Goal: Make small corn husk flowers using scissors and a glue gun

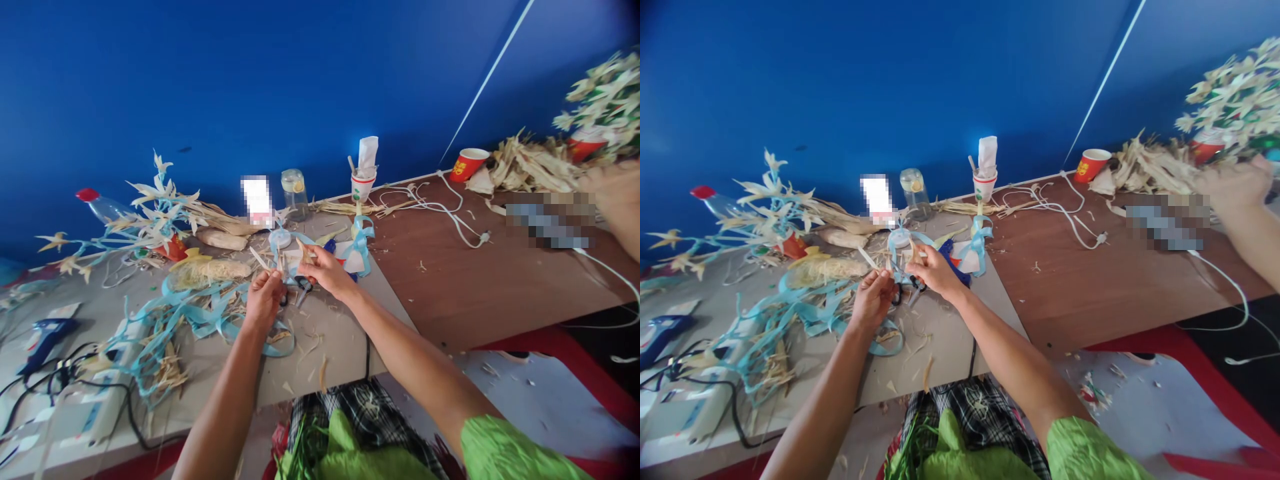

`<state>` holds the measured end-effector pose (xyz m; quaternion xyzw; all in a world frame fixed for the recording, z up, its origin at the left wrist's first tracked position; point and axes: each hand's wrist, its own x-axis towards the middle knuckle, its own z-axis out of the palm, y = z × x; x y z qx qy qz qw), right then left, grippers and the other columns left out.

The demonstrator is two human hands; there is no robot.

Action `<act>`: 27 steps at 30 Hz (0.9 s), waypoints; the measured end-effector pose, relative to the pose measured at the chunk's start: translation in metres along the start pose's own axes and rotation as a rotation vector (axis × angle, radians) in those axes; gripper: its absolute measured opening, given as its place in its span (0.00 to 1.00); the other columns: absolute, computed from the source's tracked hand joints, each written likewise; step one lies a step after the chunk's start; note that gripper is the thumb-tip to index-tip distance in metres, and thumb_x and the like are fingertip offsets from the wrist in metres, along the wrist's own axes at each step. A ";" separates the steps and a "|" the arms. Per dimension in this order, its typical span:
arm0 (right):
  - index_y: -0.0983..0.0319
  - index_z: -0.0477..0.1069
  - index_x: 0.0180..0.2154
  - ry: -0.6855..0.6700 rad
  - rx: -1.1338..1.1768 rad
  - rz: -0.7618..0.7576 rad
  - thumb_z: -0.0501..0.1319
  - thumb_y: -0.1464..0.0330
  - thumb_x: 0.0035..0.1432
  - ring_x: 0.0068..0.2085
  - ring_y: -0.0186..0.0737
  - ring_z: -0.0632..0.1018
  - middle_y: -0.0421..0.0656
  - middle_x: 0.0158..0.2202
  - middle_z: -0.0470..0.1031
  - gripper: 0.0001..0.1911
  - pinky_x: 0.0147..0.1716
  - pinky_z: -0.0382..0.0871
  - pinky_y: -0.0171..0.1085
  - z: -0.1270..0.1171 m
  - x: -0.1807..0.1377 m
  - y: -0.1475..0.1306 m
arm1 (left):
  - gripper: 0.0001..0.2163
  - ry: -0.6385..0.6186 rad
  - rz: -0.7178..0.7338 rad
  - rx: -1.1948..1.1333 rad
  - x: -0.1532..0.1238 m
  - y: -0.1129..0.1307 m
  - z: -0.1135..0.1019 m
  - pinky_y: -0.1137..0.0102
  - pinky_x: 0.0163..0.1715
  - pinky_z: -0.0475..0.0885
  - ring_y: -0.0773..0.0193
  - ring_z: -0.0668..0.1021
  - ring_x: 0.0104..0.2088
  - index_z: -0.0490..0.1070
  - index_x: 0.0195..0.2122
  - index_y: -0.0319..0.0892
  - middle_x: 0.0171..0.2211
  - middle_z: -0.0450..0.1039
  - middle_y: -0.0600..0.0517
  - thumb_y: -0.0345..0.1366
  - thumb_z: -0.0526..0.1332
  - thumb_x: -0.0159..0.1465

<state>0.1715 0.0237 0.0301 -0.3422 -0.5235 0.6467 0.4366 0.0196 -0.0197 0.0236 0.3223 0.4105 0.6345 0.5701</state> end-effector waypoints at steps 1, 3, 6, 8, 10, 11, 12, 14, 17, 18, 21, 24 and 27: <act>0.60 0.65 0.47 -0.005 -0.062 -0.034 0.62 0.62 0.52 0.24 0.31 0.66 0.35 0.24 0.67 0.21 0.24 0.59 0.32 0.000 0.000 0.000 | 0.16 0.012 0.013 0.030 0.001 -0.002 -0.001 0.77 0.18 0.56 0.77 0.56 0.16 0.61 0.20 0.40 0.16 0.52 0.61 0.38 0.69 0.51; 0.61 0.69 0.43 0.026 -0.228 -0.164 0.62 0.60 0.53 0.33 0.36 0.71 0.41 0.31 0.70 0.17 0.34 0.66 0.36 0.000 -0.001 0.000 | 0.16 0.038 0.032 0.102 0.002 -0.005 -0.003 0.77 0.18 0.56 0.76 0.57 0.16 0.61 0.20 0.40 0.15 0.53 0.61 0.40 0.68 0.52; 0.62 0.73 0.39 0.150 -0.443 -0.381 0.64 0.61 0.50 0.50 0.45 0.69 0.49 0.46 0.70 0.15 0.52 0.61 0.43 0.000 -0.002 0.000 | 0.16 0.070 0.050 0.205 0.003 -0.009 -0.007 0.77 0.17 0.55 0.75 0.58 0.16 0.61 0.21 0.41 0.14 0.54 0.60 0.43 0.66 0.54; 0.62 0.73 0.42 0.151 -0.460 -0.409 0.63 0.61 0.52 0.50 0.45 0.70 0.49 0.47 0.71 0.16 0.52 0.61 0.43 0.001 -0.003 -0.002 | 0.15 0.074 0.056 0.248 0.004 -0.011 -0.009 0.77 0.17 0.55 0.75 0.58 0.16 0.62 0.22 0.41 0.14 0.56 0.60 0.44 0.65 0.54; 0.63 0.73 0.42 0.093 -0.412 -0.345 0.60 0.60 0.55 0.44 0.42 0.73 0.48 0.43 0.74 0.16 0.46 0.65 0.40 0.002 -0.005 -0.003 | 0.15 0.066 0.061 0.271 0.004 -0.012 -0.010 0.76 0.16 0.54 0.75 0.58 0.16 0.63 0.22 0.41 0.14 0.56 0.60 0.44 0.65 0.54; 0.63 0.73 0.42 0.070 -0.380 -0.304 0.59 0.59 0.56 0.41 0.40 0.74 0.47 0.41 0.74 0.16 0.43 0.66 0.39 0.004 -0.005 -0.003 | 0.14 0.057 0.063 0.282 0.004 -0.012 -0.010 0.76 0.16 0.54 0.75 0.58 0.16 0.63 0.22 0.41 0.15 0.56 0.60 0.44 0.65 0.54; 0.64 0.73 0.41 0.055 -0.345 -0.268 0.59 0.59 0.56 0.39 0.39 0.74 0.46 0.39 0.75 0.16 0.40 0.66 0.37 0.005 -0.005 -0.003 | 0.14 0.045 0.066 0.296 0.004 -0.012 -0.010 0.76 0.17 0.54 0.74 0.58 0.16 0.64 0.23 0.40 0.15 0.57 0.60 0.44 0.65 0.54; 0.64 0.73 0.39 0.035 -0.281 -0.227 0.60 0.60 0.54 0.37 0.38 0.74 0.44 0.37 0.75 0.15 0.39 0.65 0.36 0.007 -0.005 -0.003 | 0.14 0.007 0.064 0.341 0.003 -0.012 -0.009 0.76 0.17 0.54 0.74 0.58 0.17 0.66 0.23 0.40 0.15 0.57 0.59 0.45 0.65 0.55; 0.64 0.72 0.33 -0.018 -0.233 -0.213 0.61 0.61 0.53 0.34 0.36 0.73 0.41 0.32 0.74 0.12 0.37 0.64 0.34 0.008 -0.004 0.000 | 0.14 -0.052 0.045 0.418 0.000 -0.010 -0.007 0.76 0.18 0.54 0.75 0.59 0.18 0.68 0.25 0.39 0.16 0.59 0.58 0.45 0.64 0.55; 0.64 0.72 0.30 -0.022 -0.227 -0.210 0.61 0.62 0.53 0.33 0.35 0.72 0.40 0.30 0.73 0.11 0.36 0.63 0.34 0.008 -0.003 0.000 | 0.14 -0.064 0.040 0.434 -0.001 -0.010 -0.006 0.76 0.18 0.54 0.75 0.59 0.18 0.69 0.25 0.39 0.17 0.59 0.58 0.45 0.64 0.55; 0.63 0.68 0.24 0.057 -0.161 -0.167 0.61 0.61 0.52 0.27 0.31 0.67 0.36 0.22 0.67 0.12 0.30 0.59 0.32 0.004 0.000 0.001 | 0.13 -0.055 0.037 0.448 -0.002 -0.010 -0.005 0.76 0.19 0.54 0.75 0.60 0.18 0.70 0.27 0.39 0.17 0.60 0.58 0.45 0.64 0.55; 0.62 0.65 0.22 0.159 -0.023 -0.106 0.61 0.61 0.51 0.23 0.29 0.63 0.35 0.19 0.62 0.13 0.26 0.55 0.32 -0.002 0.003 0.001 | 0.13 -0.006 0.039 0.447 -0.001 -0.010 -0.008 0.76 0.18 0.54 0.74 0.60 0.17 0.70 0.26 0.39 0.16 0.59 0.58 0.46 0.63 0.56; 0.62 0.65 0.21 0.157 0.066 -0.087 0.62 0.60 0.50 0.23 0.29 0.63 0.35 0.19 0.62 0.14 0.26 0.56 0.32 -0.003 0.005 0.002 | 0.13 0.015 0.050 0.415 0.001 -0.012 -0.010 0.76 0.18 0.54 0.74 0.59 0.17 0.68 0.25 0.39 0.14 0.58 0.58 0.45 0.63 0.56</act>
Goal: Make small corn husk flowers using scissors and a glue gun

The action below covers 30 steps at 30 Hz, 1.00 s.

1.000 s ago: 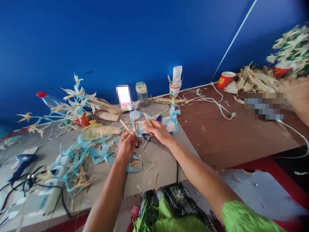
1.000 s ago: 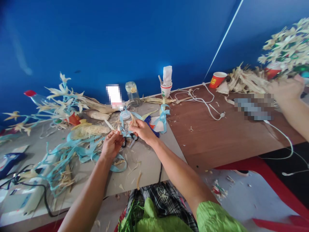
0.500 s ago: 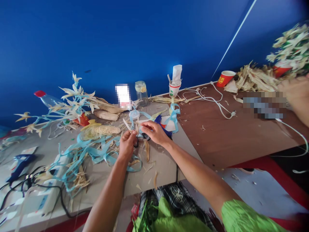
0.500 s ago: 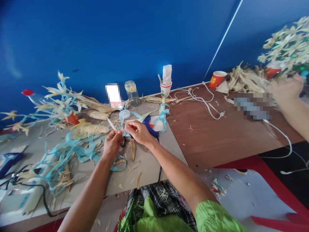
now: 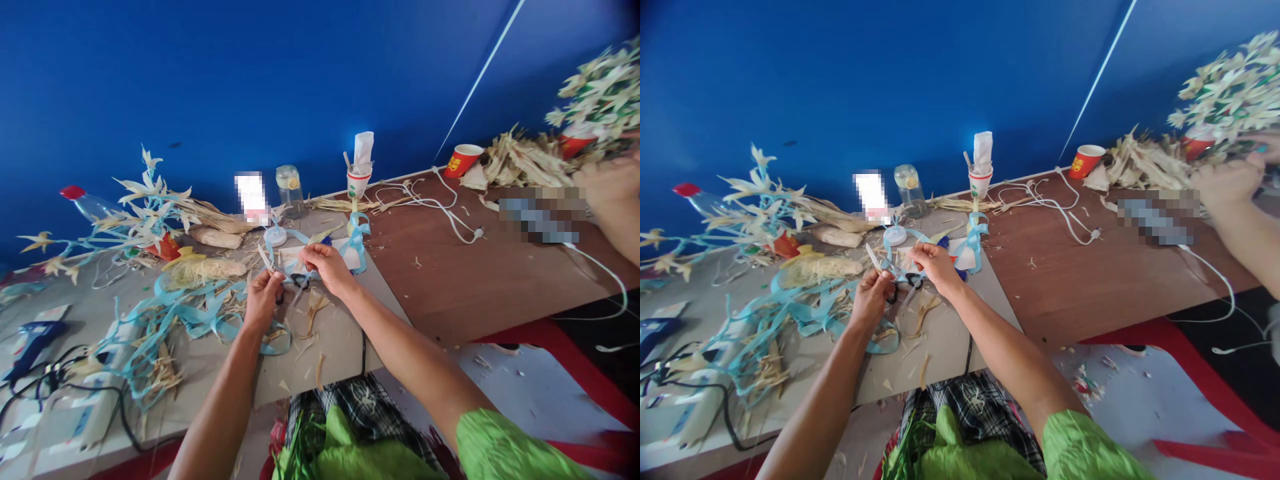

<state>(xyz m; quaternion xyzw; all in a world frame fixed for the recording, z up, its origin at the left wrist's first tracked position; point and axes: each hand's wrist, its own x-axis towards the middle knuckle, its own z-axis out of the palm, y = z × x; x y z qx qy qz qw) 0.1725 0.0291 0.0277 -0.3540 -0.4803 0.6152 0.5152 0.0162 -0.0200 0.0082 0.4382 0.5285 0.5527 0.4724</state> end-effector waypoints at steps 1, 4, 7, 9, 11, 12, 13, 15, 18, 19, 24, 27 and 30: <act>0.62 0.65 0.21 -0.014 0.003 0.002 0.61 0.60 0.50 0.23 0.29 0.63 0.35 0.19 0.62 0.14 0.26 0.56 0.32 0.001 0.000 0.000 | 0.13 -0.002 0.001 -0.018 0.000 -0.001 0.000 0.76 0.18 0.54 0.74 0.59 0.17 0.68 0.25 0.39 0.14 0.58 0.58 0.45 0.64 0.55; 0.62 0.66 0.21 -0.060 -0.053 0.002 0.61 0.59 0.50 0.23 0.30 0.63 0.35 0.18 0.62 0.15 0.26 0.56 0.32 0.006 -0.003 0.000 | 0.12 -0.024 -0.013 -0.090 0.001 -0.001 0.000 0.77 0.18 0.53 0.75 0.59 0.17 0.70 0.27 0.39 0.16 0.59 0.59 0.43 0.67 0.52; 0.62 0.66 0.20 -0.089 -0.109 0.006 0.61 0.59 0.50 0.24 0.31 0.64 0.36 0.19 0.64 0.15 0.27 0.57 0.33 0.010 -0.007 -0.002 | 0.14 -0.061 -0.034 -0.129 0.000 0.001 0.001 0.77 0.18 0.54 0.75 0.60 0.18 0.72 0.34 0.39 0.18 0.60 0.59 0.44 0.68 0.51; 0.62 0.67 0.21 -0.092 -0.114 0.015 0.61 0.58 0.50 0.25 0.31 0.65 0.36 0.20 0.65 0.15 0.27 0.57 0.33 0.012 -0.009 -0.002 | 0.16 -0.094 -0.042 -0.121 -0.001 0.002 0.002 0.77 0.18 0.55 0.75 0.60 0.18 0.73 0.35 0.39 0.20 0.62 0.58 0.44 0.68 0.51; 0.62 0.67 0.22 -0.085 -0.109 0.021 0.61 0.58 0.50 0.25 0.31 0.65 0.36 0.20 0.65 0.14 0.27 0.57 0.33 0.013 -0.009 -0.001 | 0.15 -0.123 -0.045 -0.102 -0.002 0.003 0.004 0.77 0.19 0.56 0.76 0.60 0.18 0.73 0.33 0.38 0.21 0.64 0.57 0.44 0.68 0.51; 0.62 0.67 0.22 -0.083 -0.106 0.021 0.61 0.58 0.50 0.24 0.31 0.64 0.36 0.20 0.64 0.14 0.26 0.57 0.33 0.012 -0.009 0.000 | 0.14 -0.127 -0.045 -0.091 -0.002 0.004 0.004 0.77 0.19 0.55 0.76 0.60 0.18 0.73 0.32 0.38 0.21 0.64 0.57 0.43 0.68 0.51; 0.62 0.67 0.22 -0.080 -0.098 0.019 0.61 0.59 0.50 0.24 0.30 0.64 0.35 0.19 0.64 0.14 0.26 0.56 0.33 0.012 -0.009 0.001 | 0.13 -0.121 -0.043 -0.082 -0.003 0.004 0.005 0.77 0.18 0.55 0.76 0.60 0.18 0.72 0.30 0.38 0.21 0.64 0.57 0.43 0.68 0.52; 0.63 0.66 0.22 -0.062 -0.063 0.022 0.62 0.60 0.49 0.24 0.29 0.63 0.35 0.19 0.63 0.14 0.26 0.55 0.32 0.011 -0.007 0.004 | 0.13 -0.094 -0.042 -0.072 -0.003 0.005 0.006 0.77 0.18 0.55 0.76 0.59 0.17 0.70 0.28 0.38 0.19 0.62 0.58 0.42 0.67 0.52; 0.62 0.67 0.22 -0.001 0.034 0.049 0.64 0.61 0.46 0.22 0.29 0.63 0.34 0.18 0.63 0.12 0.25 0.55 0.32 0.010 -0.004 0.007 | 0.13 -0.062 -0.052 -0.074 -0.004 0.006 0.006 0.77 0.18 0.56 0.75 0.60 0.17 0.69 0.27 0.39 0.18 0.60 0.59 0.43 0.67 0.52; 0.62 0.67 0.22 0.015 0.067 0.061 0.64 0.61 0.45 0.22 0.29 0.63 0.34 0.18 0.63 0.12 0.25 0.55 0.32 0.010 -0.003 0.007 | 0.13 -0.059 -0.054 -0.076 -0.003 0.006 0.006 0.77 0.18 0.56 0.75 0.60 0.17 0.69 0.27 0.39 0.18 0.60 0.59 0.43 0.67 0.52; 0.62 0.67 0.22 0.054 0.203 0.090 0.66 0.62 0.42 0.21 0.27 0.62 0.33 0.17 0.62 0.12 0.24 0.55 0.32 0.007 0.000 0.005 | 0.13 -0.052 -0.043 -0.080 -0.001 0.003 0.004 0.77 0.17 0.55 0.75 0.60 0.17 0.68 0.27 0.39 0.17 0.59 0.59 0.43 0.67 0.52; 0.62 0.68 0.23 0.103 0.251 0.095 0.67 0.63 0.40 0.20 0.27 0.62 0.33 0.16 0.62 0.11 0.23 0.55 0.31 0.004 0.002 0.004 | 0.13 -0.050 -0.028 -0.076 -0.001 0.002 0.003 0.77 0.17 0.53 0.76 0.59 0.17 0.68 0.27 0.39 0.17 0.58 0.59 0.43 0.67 0.53; 0.62 0.69 0.22 0.124 0.295 0.103 0.67 0.64 0.38 0.20 0.27 0.61 0.33 0.16 0.63 0.10 0.22 0.55 0.31 0.003 0.003 0.004 | 0.13 -0.047 -0.023 -0.069 0.000 0.002 0.003 0.77 0.17 0.53 0.76 0.59 0.16 0.68 0.27 0.39 0.17 0.57 0.60 0.44 0.67 0.53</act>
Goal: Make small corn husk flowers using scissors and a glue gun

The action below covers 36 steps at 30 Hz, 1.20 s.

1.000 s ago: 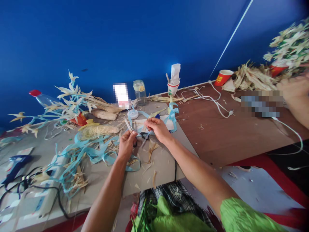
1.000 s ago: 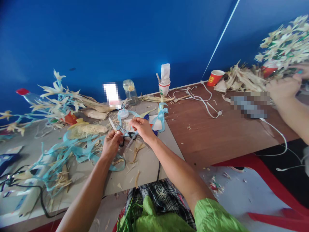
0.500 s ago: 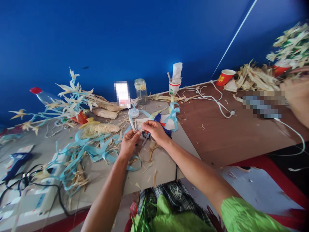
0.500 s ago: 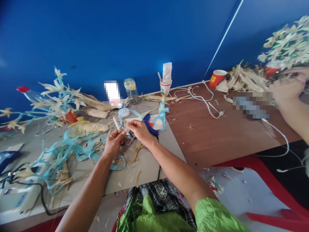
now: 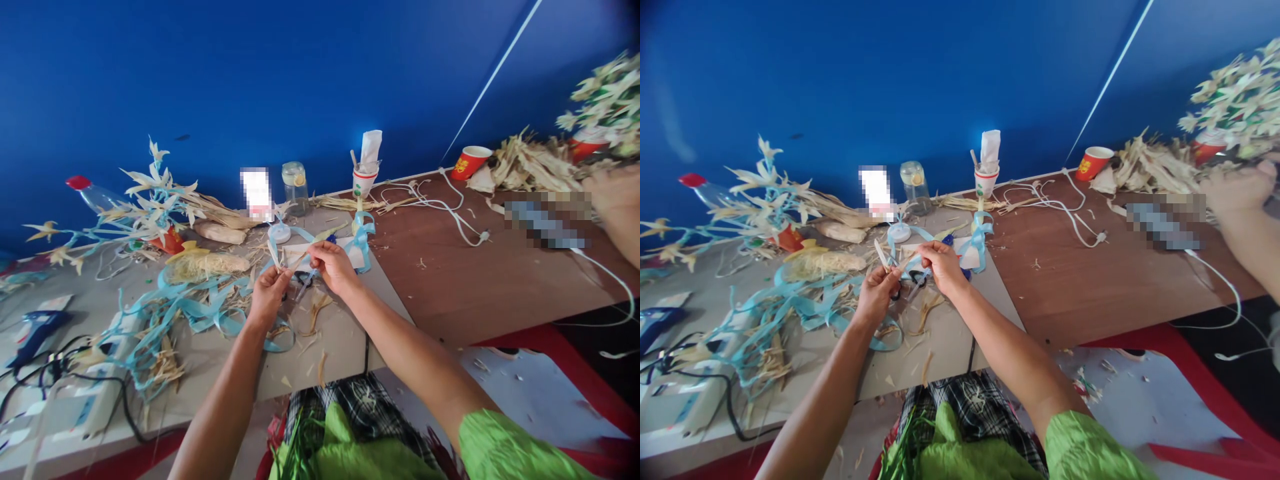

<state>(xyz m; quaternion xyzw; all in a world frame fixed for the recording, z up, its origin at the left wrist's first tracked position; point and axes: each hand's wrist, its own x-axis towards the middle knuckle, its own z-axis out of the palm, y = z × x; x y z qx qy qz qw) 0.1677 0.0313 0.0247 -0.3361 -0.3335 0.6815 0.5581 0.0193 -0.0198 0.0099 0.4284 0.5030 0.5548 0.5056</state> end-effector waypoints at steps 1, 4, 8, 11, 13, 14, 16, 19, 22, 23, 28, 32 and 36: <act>0.62 0.69 0.22 0.003 0.012 0.001 0.67 0.65 0.38 0.20 0.27 0.61 0.33 0.15 0.63 0.10 0.22 0.55 0.31 0.000 0.000 0.000 | 0.13 0.001 -0.001 -0.001 0.000 0.000 0.000 0.77 0.17 0.53 0.76 0.59 0.16 0.68 0.27 0.39 0.16 0.57 0.60 0.44 0.67 0.53; 0.62 0.69 0.21 0.006 0.024 0.000 0.68 0.65 0.37 0.19 0.26 0.61 0.33 0.15 0.63 0.10 0.22 0.55 0.31 0.000 0.000 0.002 | 0.13 -0.002 -0.008 0.000 0.000 0.002 0.001 0.77 0.16 0.52 0.76 0.58 0.16 0.67 0.27 0.40 0.16 0.58 0.60 0.44 0.67 0.52; 0.63 0.69 0.21 0.024 0.047 0.002 0.69 0.66 0.37 0.19 0.26 0.62 0.34 0.15 0.63 0.11 0.21 0.54 0.31 -0.001 0.002 0.002 | 0.14 -0.009 -0.018 0.019 -0.002 0.003 0.001 0.78 0.16 0.53 0.76 0.59 0.16 0.67 0.27 0.40 0.16 0.58 0.60 0.44 0.66 0.53; 0.62 0.67 0.22 0.052 0.113 -0.033 0.69 0.66 0.39 0.19 0.26 0.61 0.34 0.16 0.62 0.12 0.21 0.55 0.32 -0.007 0.006 -0.005 | 0.14 0.003 -0.016 0.024 -0.001 0.003 -0.001 0.78 0.16 0.53 0.76 0.59 0.16 0.66 0.27 0.40 0.16 0.57 0.60 0.44 0.66 0.53; 0.61 0.64 0.21 0.084 0.157 -0.093 0.70 0.66 0.40 0.19 0.26 0.61 0.33 0.17 0.62 0.14 0.22 0.55 0.32 -0.013 0.009 -0.012 | 0.14 0.050 0.003 0.002 0.000 0.004 -0.003 0.77 0.16 0.53 0.76 0.59 0.16 0.66 0.26 0.40 0.16 0.56 0.60 0.44 0.66 0.53; 0.61 0.63 0.20 0.095 0.162 -0.133 0.70 0.65 0.40 0.20 0.27 0.60 0.33 0.17 0.61 0.15 0.22 0.55 0.32 -0.016 0.011 -0.015 | 0.14 0.084 0.018 -0.016 0.002 0.004 -0.004 0.77 0.16 0.54 0.76 0.59 0.16 0.66 0.26 0.40 0.16 0.56 0.60 0.44 0.67 0.53; 0.61 0.60 0.19 0.106 0.131 -0.199 0.69 0.62 0.42 0.20 0.27 0.59 0.33 0.18 0.60 0.18 0.21 0.55 0.32 -0.021 0.013 -0.018 | 0.14 0.168 0.051 -0.060 0.004 0.005 -0.005 0.78 0.17 0.55 0.76 0.58 0.16 0.65 0.25 0.40 0.16 0.55 0.60 0.43 0.67 0.52; 0.60 0.57 0.19 0.095 -0.072 -0.274 0.65 0.55 0.48 0.19 0.28 0.59 0.33 0.16 0.57 0.21 0.22 0.55 0.32 -0.021 0.013 -0.011 | 0.14 0.283 0.092 -0.114 0.006 0.006 -0.007 0.78 0.18 0.56 0.77 0.57 0.17 0.64 0.23 0.40 0.17 0.54 0.61 0.42 0.67 0.51; 0.60 0.57 0.18 0.011 -0.520 -0.355 0.56 0.52 0.57 0.21 0.30 0.62 0.35 0.17 0.58 0.24 0.24 0.57 0.33 -0.013 0.005 0.001 | 0.13 0.373 0.120 -0.132 0.008 0.008 -0.009 0.78 0.19 0.56 0.76 0.58 0.17 0.64 0.24 0.40 0.18 0.55 0.61 0.42 0.66 0.51; 0.61 0.59 0.19 -0.048 -0.715 -0.388 0.54 0.52 0.58 0.22 0.31 0.64 0.36 0.18 0.61 0.24 0.26 0.58 0.33 -0.009 0.001 0.004 | 0.13 0.392 0.127 -0.130 0.008 0.009 -0.010 0.78 0.19 0.56 0.76 0.58 0.18 0.64 0.24 0.40 0.18 0.56 0.61 0.41 0.66 0.51; 0.65 0.71 0.33 -0.216 -1.640 -0.495 0.55 0.57 0.61 0.39 0.43 0.75 0.49 0.35 0.76 0.17 0.42 0.61 0.40 0.018 -0.025 0.010 | 0.13 0.422 0.173 -0.101 0.010 0.006 -0.014 0.77 0.19 0.54 0.76 0.57 0.18 0.62 0.22 0.40 0.17 0.54 0.61 0.40 0.64 0.53; 0.67 0.71 0.40 -0.299 -1.972 -0.427 0.53 0.56 0.61 0.42 0.50 0.76 0.53 0.37 0.77 0.20 0.45 0.60 0.45 0.037 -0.040 0.012 | 0.13 0.406 0.177 -0.091 0.012 0.000 -0.015 0.76 0.18 0.52 0.75 0.56 0.18 0.62 0.23 0.40 0.18 0.53 0.61 0.42 0.64 0.54; 0.70 0.68 0.46 -0.317 -2.063 -0.359 0.53 0.55 0.60 0.42 0.52 0.76 0.56 0.38 0.77 0.24 0.45 0.60 0.46 0.051 -0.043 0.014 | 0.14 0.382 0.183 -0.073 0.011 -0.001 -0.015 0.76 0.18 0.52 0.75 0.55 0.18 0.61 0.23 0.40 0.17 0.52 0.61 0.43 0.64 0.54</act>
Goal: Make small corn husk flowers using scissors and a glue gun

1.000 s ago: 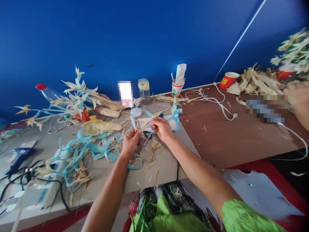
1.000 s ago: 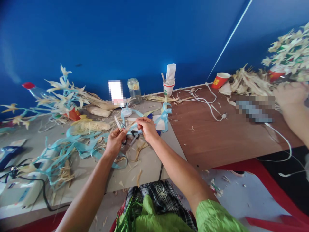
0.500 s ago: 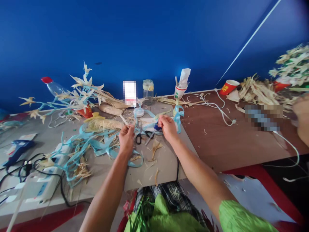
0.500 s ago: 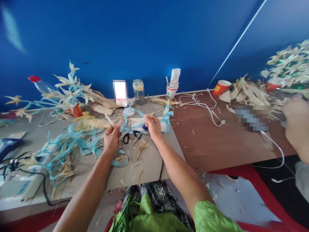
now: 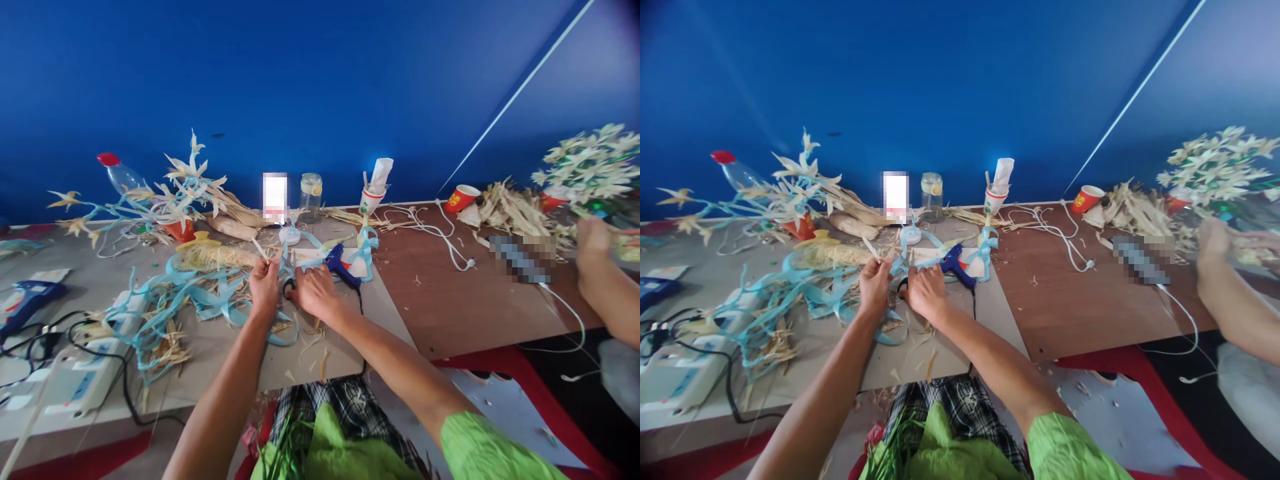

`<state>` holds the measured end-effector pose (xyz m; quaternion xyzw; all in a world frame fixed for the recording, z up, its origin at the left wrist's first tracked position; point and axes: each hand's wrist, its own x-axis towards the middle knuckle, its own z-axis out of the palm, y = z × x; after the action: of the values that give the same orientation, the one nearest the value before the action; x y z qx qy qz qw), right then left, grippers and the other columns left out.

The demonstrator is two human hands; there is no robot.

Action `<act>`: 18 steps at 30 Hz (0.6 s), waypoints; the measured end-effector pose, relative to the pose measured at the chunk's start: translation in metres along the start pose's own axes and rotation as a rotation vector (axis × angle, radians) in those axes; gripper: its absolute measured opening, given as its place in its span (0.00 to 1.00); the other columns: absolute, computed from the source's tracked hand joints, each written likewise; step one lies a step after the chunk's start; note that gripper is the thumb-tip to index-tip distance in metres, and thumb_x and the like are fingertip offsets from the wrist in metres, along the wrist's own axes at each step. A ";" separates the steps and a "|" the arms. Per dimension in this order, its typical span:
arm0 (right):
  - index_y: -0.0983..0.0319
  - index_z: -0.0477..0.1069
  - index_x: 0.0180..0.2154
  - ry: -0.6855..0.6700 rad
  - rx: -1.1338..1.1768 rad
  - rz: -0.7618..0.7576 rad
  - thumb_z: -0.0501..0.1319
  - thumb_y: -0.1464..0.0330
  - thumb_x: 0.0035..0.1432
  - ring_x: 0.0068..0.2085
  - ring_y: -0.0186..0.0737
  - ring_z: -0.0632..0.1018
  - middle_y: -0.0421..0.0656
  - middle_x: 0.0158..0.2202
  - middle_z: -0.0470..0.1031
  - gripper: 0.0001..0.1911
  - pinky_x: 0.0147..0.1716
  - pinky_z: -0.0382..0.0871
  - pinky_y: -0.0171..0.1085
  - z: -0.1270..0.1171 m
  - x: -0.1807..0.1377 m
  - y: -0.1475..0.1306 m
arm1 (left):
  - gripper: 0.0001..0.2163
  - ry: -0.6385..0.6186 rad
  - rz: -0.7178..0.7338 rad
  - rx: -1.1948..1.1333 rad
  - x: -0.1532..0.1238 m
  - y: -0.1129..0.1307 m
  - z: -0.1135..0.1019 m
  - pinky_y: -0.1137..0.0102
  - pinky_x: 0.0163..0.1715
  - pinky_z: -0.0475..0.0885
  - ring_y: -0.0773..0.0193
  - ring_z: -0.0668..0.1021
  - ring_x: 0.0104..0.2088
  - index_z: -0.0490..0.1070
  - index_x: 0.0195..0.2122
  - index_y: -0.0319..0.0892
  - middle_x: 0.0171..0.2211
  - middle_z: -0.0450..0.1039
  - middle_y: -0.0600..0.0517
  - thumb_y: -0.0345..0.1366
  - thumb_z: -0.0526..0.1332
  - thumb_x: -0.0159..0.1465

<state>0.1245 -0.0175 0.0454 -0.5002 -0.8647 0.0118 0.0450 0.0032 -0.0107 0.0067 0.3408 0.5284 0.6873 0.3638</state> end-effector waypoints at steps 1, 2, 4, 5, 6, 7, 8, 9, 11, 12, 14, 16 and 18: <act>0.71 0.68 0.46 -0.016 -0.001 0.000 0.54 0.55 0.60 0.42 0.52 0.77 0.57 0.38 0.77 0.25 0.45 0.60 0.46 -0.001 0.001 -0.002 | 0.14 -0.002 -0.002 -0.002 0.000 0.000 0.000 0.76 0.18 0.51 0.75 0.55 0.18 0.61 0.22 0.41 0.17 0.51 0.61 0.43 0.64 0.54; 0.71 0.68 0.46 -0.034 0.003 0.003 0.54 0.55 0.60 0.42 0.52 0.77 0.57 0.38 0.77 0.25 0.45 0.61 0.45 -0.002 0.002 -0.003 | 0.14 -0.002 -0.005 -0.002 0.000 0.001 0.000 0.76 0.18 0.51 0.75 0.54 0.18 0.61 0.22 0.41 0.17 0.51 0.61 0.43 0.64 0.54; 0.70 0.68 0.45 -0.072 0.019 0.035 0.55 0.57 0.59 0.42 0.51 0.77 0.57 0.39 0.77 0.22 0.44 0.62 0.44 -0.004 0.004 -0.003 | 0.14 0.005 -0.005 0.001 0.000 0.001 -0.001 0.77 0.18 0.52 0.75 0.55 0.18 0.61 0.22 0.40 0.17 0.52 0.61 0.44 0.64 0.54; 0.69 0.68 0.44 -0.081 0.026 0.061 0.56 0.59 0.58 0.42 0.51 0.77 0.57 0.39 0.77 0.20 0.43 0.63 0.44 -0.005 0.004 -0.002 | 0.14 0.012 -0.002 0.004 0.000 0.000 -0.001 0.77 0.18 0.53 0.75 0.56 0.18 0.62 0.23 0.40 0.17 0.53 0.61 0.44 0.64 0.54; 0.68 0.68 0.44 -0.084 0.032 0.089 0.56 0.60 0.58 0.42 0.51 0.78 0.56 0.39 0.77 0.18 0.42 0.63 0.44 -0.005 0.003 -0.001 | 0.14 0.017 0.001 0.007 0.000 0.000 -0.001 0.77 0.19 0.54 0.75 0.57 0.18 0.62 0.22 0.40 0.17 0.54 0.61 0.44 0.64 0.54; 0.67 0.68 0.43 -0.084 0.037 0.118 0.56 0.62 0.58 0.41 0.51 0.78 0.55 0.39 0.78 0.17 0.41 0.64 0.44 -0.006 0.003 0.001 | 0.14 0.020 0.003 0.007 0.001 -0.001 -0.001 0.77 0.19 0.54 0.75 0.57 0.19 0.62 0.22 0.40 0.17 0.54 0.60 0.44 0.64 0.53; 0.67 0.68 0.43 -0.081 0.043 0.145 0.56 0.64 0.58 0.41 0.51 0.78 0.55 0.39 0.78 0.15 0.41 0.64 0.44 -0.006 0.003 0.003 | 0.14 0.022 0.003 0.003 0.001 -0.001 -0.001 0.77 0.19 0.54 0.75 0.57 0.19 0.63 0.22 0.40 0.17 0.55 0.60 0.43 0.64 0.53; 0.66 0.67 0.44 -0.077 0.056 0.169 0.56 0.65 0.58 0.42 0.51 0.78 0.54 0.39 0.78 0.14 0.41 0.65 0.44 -0.007 0.003 0.006 | 0.14 0.022 0.002 -0.005 0.001 -0.001 -0.001 0.77 0.19 0.54 0.75 0.57 0.19 0.63 0.22 0.40 0.17 0.55 0.60 0.43 0.64 0.53; 0.65 0.67 0.45 -0.088 0.119 0.217 0.56 0.67 0.57 0.43 0.49 0.78 0.53 0.41 0.78 0.14 0.40 0.65 0.42 -0.008 0.004 0.011 | 0.13 0.023 0.002 -0.026 0.001 -0.001 0.000 0.77 0.19 0.54 0.75 0.57 0.19 0.63 0.22 0.40 0.17 0.55 0.60 0.42 0.64 0.53; 0.64 0.66 0.46 -0.102 0.176 0.247 0.56 0.67 0.57 0.43 0.48 0.78 0.53 0.41 0.78 0.15 0.40 0.65 0.40 -0.008 0.005 0.014 | 0.13 0.025 0.005 -0.036 0.000 -0.001 0.000 0.77 0.19 0.54 0.75 0.57 0.19 0.62 0.22 0.40 0.17 0.54 0.60 0.42 0.64 0.53; 0.63 0.66 0.47 -0.135 0.331 0.308 0.57 0.65 0.56 0.44 0.45 0.78 0.50 0.43 0.77 0.17 0.39 0.66 0.37 -0.009 0.008 0.021 | 0.13 0.030 0.010 -0.053 0.000 0.000 0.001 0.77 0.19 0.54 0.75 0.57 0.19 0.61 0.21 0.40 0.17 0.54 0.60 0.41 0.64 0.53; 0.62 0.66 0.48 -0.165 0.484 0.351 0.61 0.60 0.53 0.44 0.43 0.77 0.48 0.44 0.77 0.21 0.38 0.66 0.35 -0.008 0.009 0.027 | 0.14 0.032 0.000 -0.060 -0.001 0.002 0.001 0.77 0.19 0.52 0.75 0.56 0.19 0.60 0.21 0.40 0.17 0.53 0.60 0.41 0.64 0.53; 0.62 0.67 0.48 -0.175 0.575 0.361 0.64 0.56 0.48 0.43 0.43 0.77 0.47 0.44 0.76 0.27 0.38 0.66 0.34 -0.006 0.009 0.032 | 0.14 0.020 -0.016 -0.064 -0.001 0.004 0.001 0.76 0.18 0.51 0.75 0.55 0.18 0.60 0.21 0.41 0.17 0.52 0.61 0.42 0.63 0.53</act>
<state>0.1486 0.0061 0.0500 -0.6088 -0.7243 0.3055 0.1068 0.0045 -0.0117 0.0103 0.3180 0.5126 0.7041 0.3746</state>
